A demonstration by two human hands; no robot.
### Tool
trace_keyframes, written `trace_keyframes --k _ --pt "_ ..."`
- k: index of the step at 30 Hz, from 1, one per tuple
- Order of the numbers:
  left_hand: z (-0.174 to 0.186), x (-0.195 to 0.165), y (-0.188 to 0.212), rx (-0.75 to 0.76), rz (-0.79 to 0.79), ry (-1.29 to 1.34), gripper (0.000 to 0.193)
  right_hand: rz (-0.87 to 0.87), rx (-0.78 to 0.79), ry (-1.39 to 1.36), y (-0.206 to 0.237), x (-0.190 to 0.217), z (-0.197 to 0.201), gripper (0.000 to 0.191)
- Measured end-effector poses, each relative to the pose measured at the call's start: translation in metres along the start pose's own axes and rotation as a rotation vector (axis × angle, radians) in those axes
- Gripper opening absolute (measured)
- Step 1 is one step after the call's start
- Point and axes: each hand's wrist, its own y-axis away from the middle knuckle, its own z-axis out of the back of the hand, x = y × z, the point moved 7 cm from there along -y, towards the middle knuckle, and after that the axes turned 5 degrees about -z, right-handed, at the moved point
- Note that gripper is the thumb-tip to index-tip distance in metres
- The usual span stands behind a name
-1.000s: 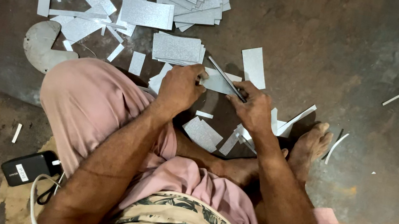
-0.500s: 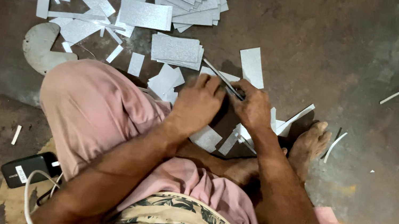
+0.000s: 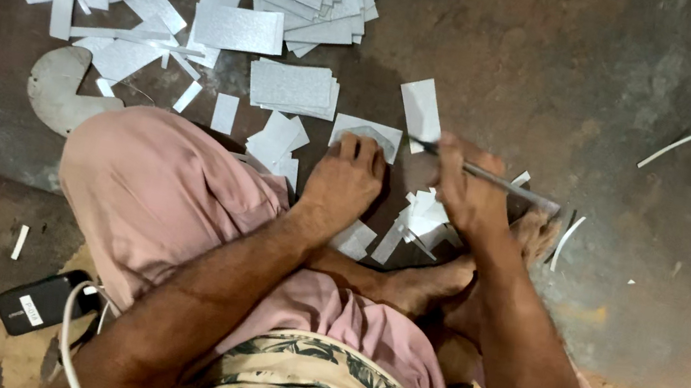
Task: The person sits on the floor and cuts small white sheets into pieces with a knife, holding each sheet by hand on a metal plate. Cut pieces and scrap strips are set aside, and finished pieces are stacked in a pile.
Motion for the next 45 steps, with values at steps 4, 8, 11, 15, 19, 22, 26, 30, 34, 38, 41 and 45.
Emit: trace_keyframes --k 4,8,11,15,19,22,26,30,34,38,41,45 --pt "-0.003 -0.006 -0.002 0.056 0.027 -0.011 0.033 -0.039 0.090 -0.114 0.000 0.004 -0.019 0.029" --pt "-0.005 -0.015 -0.007 0.099 0.052 -0.033 0.033 -0.536 0.224 -0.397 -0.002 -0.019 -0.043 0.026" --pt "-0.011 -0.016 -0.009 0.135 0.086 -0.013 0.036 -0.647 0.163 -0.722 -0.024 -0.020 -0.045 0.028" --pt "-0.002 -0.014 -0.006 -0.025 0.091 0.031 0.047 -0.352 0.368 -0.570 -0.071 0.012 -0.055 0.028" --pt "-0.008 -0.015 -0.001 0.105 0.043 -0.045 0.046 -0.204 0.600 -0.513 -0.105 0.042 -0.081 0.028" --pt "-0.006 -0.014 -0.001 0.122 0.058 -0.049 0.044 -0.239 0.770 -0.460 -0.112 0.049 -0.094 0.028" --pt "-0.007 -0.013 -0.002 0.158 0.053 -0.065 0.045 -0.199 0.865 -0.434 -0.117 0.055 -0.095 0.027" --pt "-0.009 -0.014 -0.001 0.177 0.047 -0.064 0.047 -0.223 0.907 -0.376 -0.119 0.055 -0.098 0.027" --pt "-0.009 -0.015 0.000 0.159 0.048 -0.072 0.047 -0.174 0.906 -0.417 -0.119 0.058 -0.099 0.026" --pt "-0.009 -0.014 0.000 0.123 0.065 0.000 0.046 -0.097 0.841 -0.418 -0.120 0.062 -0.101 0.022" --pt "-0.010 -0.013 -0.001 0.106 0.073 0.008 0.039 -0.023 0.740 -0.445 -0.124 0.068 -0.100 0.018" --pt "-0.009 -0.012 -0.002 0.098 0.078 0.063 0.031 -0.105 0.734 -0.486 -0.126 0.064 -0.101 0.018"
